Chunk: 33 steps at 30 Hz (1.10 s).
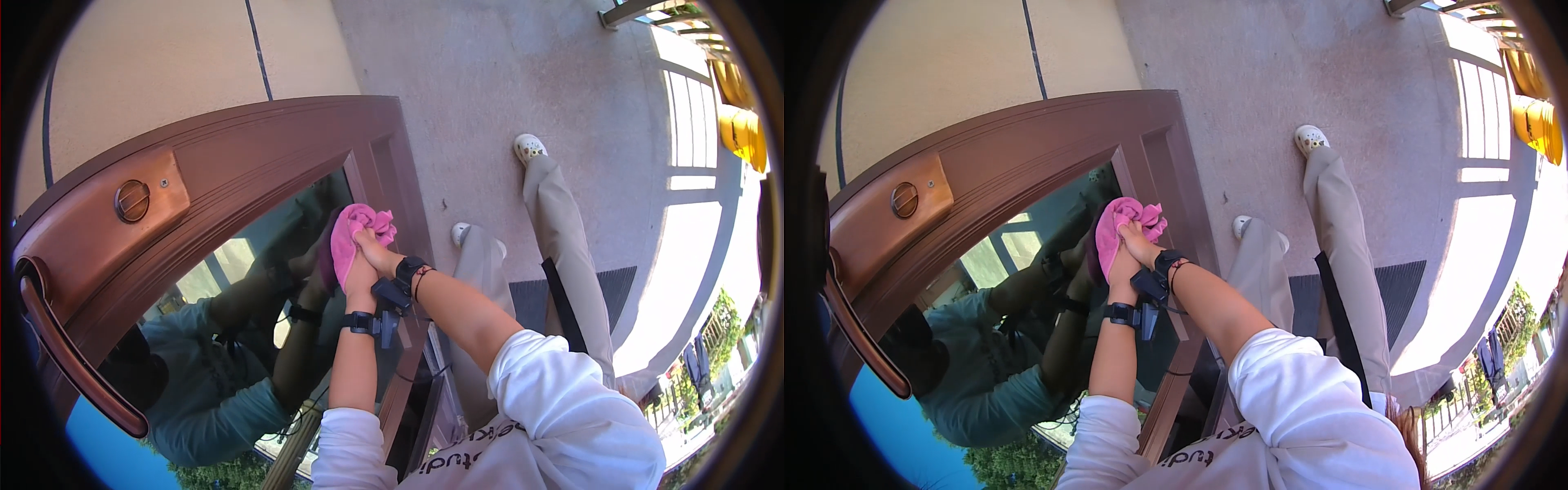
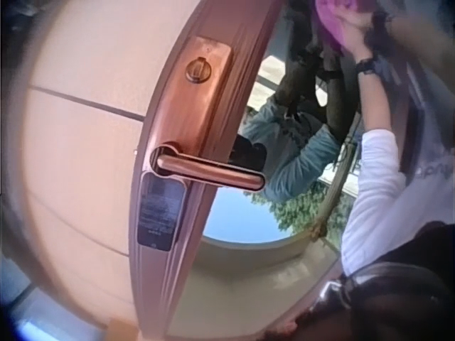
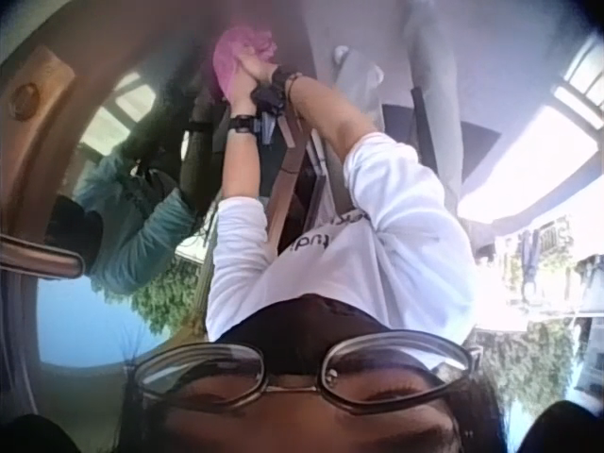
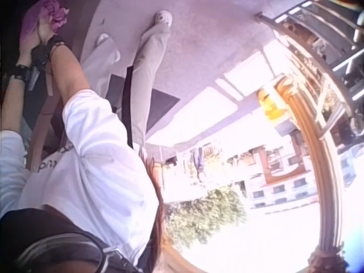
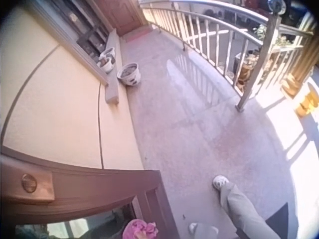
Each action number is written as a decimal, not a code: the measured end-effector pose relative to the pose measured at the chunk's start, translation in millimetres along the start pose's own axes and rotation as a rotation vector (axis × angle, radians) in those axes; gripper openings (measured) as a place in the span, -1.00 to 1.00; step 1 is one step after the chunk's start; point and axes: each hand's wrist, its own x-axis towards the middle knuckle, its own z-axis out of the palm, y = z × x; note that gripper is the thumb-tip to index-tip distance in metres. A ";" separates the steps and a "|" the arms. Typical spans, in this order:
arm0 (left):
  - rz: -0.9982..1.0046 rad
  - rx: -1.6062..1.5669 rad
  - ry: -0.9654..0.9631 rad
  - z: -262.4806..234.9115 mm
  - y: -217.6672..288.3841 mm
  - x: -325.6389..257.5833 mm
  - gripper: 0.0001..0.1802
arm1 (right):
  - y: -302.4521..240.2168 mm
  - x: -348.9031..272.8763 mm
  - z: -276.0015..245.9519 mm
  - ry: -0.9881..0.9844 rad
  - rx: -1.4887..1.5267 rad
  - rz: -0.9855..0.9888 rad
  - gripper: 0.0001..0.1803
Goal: The person wipes a glass door and its metal handle using a pink cloth, cleaning both the glass surface and the surrounding frame.
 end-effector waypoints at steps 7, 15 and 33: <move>0.127 1.216 -0.273 67.5 -51.8 -142.0 -0.38 | 96.9 -126.0 37.2 -0.022 -0.074 0.256 -0.34; -0.366 -0.142 0.463 -69.9 19.8 -297.7 -0.43 | -6.5 -238.4 156.4 -0.309 -0.437 -0.494 -0.41; -0.621 0.321 1.995 -259.5 8.2 -524.3 -0.52 | -287.3 -401.2 481.1 -0.879 -1.165 -2.313 -0.52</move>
